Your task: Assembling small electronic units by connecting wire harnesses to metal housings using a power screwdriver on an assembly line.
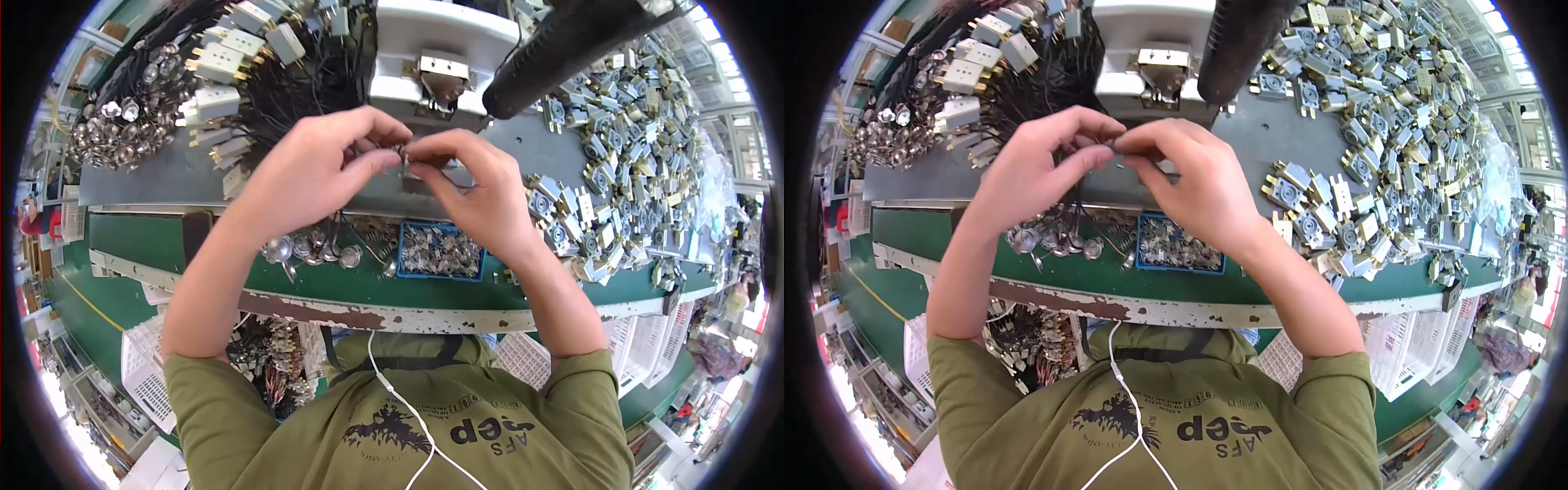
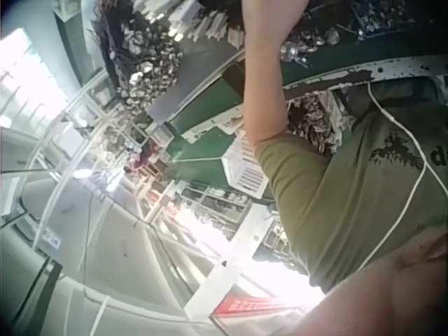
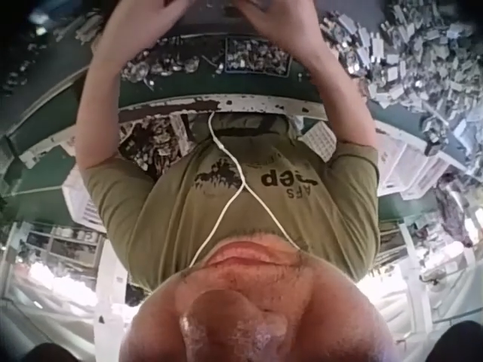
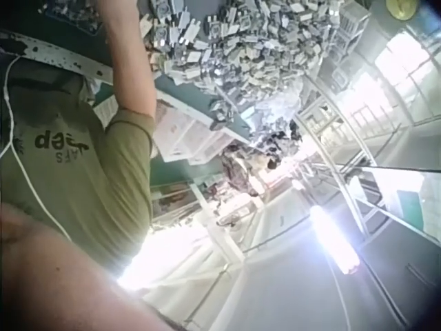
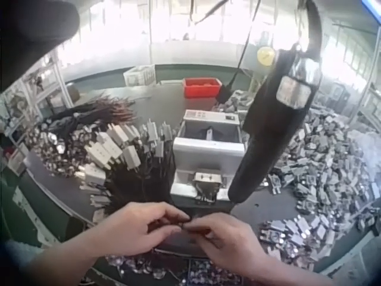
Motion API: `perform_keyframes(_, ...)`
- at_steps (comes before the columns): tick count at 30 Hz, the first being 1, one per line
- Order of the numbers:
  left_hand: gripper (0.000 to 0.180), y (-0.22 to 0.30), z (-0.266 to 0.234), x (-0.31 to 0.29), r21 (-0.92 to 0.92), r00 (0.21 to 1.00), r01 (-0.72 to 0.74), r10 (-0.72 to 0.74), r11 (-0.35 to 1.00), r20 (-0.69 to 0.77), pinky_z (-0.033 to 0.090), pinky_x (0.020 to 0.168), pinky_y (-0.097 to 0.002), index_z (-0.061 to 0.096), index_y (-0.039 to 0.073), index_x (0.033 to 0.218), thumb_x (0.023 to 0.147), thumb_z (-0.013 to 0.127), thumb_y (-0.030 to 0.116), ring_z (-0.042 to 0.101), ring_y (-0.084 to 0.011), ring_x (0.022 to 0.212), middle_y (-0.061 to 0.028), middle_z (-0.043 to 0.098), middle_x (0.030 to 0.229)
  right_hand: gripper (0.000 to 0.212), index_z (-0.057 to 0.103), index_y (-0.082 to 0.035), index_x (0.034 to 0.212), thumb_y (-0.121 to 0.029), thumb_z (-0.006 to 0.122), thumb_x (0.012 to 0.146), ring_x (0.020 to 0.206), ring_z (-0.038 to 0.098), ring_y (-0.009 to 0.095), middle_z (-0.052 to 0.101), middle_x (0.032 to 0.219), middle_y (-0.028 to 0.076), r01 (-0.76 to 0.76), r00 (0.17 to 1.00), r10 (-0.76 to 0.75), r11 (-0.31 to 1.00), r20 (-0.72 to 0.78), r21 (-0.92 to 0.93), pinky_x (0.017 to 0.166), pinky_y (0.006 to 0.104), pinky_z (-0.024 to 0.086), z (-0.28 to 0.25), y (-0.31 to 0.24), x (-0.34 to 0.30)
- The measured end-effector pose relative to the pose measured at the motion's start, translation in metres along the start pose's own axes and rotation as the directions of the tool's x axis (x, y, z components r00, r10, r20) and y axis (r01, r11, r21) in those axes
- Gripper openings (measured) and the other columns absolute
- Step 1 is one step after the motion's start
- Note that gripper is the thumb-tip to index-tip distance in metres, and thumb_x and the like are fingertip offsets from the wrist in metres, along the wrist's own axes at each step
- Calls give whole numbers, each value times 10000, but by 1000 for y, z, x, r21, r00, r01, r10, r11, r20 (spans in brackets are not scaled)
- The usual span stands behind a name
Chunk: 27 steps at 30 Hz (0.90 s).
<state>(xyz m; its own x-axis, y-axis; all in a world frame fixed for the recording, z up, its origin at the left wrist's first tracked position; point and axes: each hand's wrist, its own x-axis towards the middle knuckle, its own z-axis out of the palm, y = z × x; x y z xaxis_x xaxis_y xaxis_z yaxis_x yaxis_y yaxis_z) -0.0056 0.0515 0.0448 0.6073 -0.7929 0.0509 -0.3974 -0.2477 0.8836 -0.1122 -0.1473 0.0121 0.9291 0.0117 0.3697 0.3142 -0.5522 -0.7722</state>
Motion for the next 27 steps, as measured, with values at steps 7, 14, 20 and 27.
perform_keyframes(7,217,-2,0,-4,-56,997,77,-77,995,18,523,726,-249,683,-36,1159,962,697,56,636,-79,824,-48,726,948,221,678,14,1149,28,721,933,947,684,123,721,1040,63,-275,961,272,918,50,286,867,280,549,7,-3,-3)
perform_keyframes(14,213,0,-4,-5,-84,998,59,-62,995,-30,519,719,-259,690,-30,1147,957,712,63,626,-83,806,-47,723,946,210,627,5,1180,-2,690,980,981,646,89,680,1067,22,-333,939,338,845,63,418,898,265,530,14,-1,0)
perform_keyframes(20,192,2,-4,-8,-33,997,-2,-1,999,-74,533,748,-274,693,-24,1127,953,715,53,651,-108,820,-65,728,958,184,602,-10,1152,-38,691,993,973,638,83,669,1056,9,-376,915,393,744,93,553,889,260,524,19,-4,0)
perform_keyframes(27,158,0,-6,-9,4,977,-109,107,994,-182,540,784,-292,685,7,1097,939,701,7,659,-142,846,-66,709,989,155,530,-8,1102,-103,636,1039,977,680,172,711,1098,142,-410,890,409,528,200,744,901,354,565,21,2,-3)
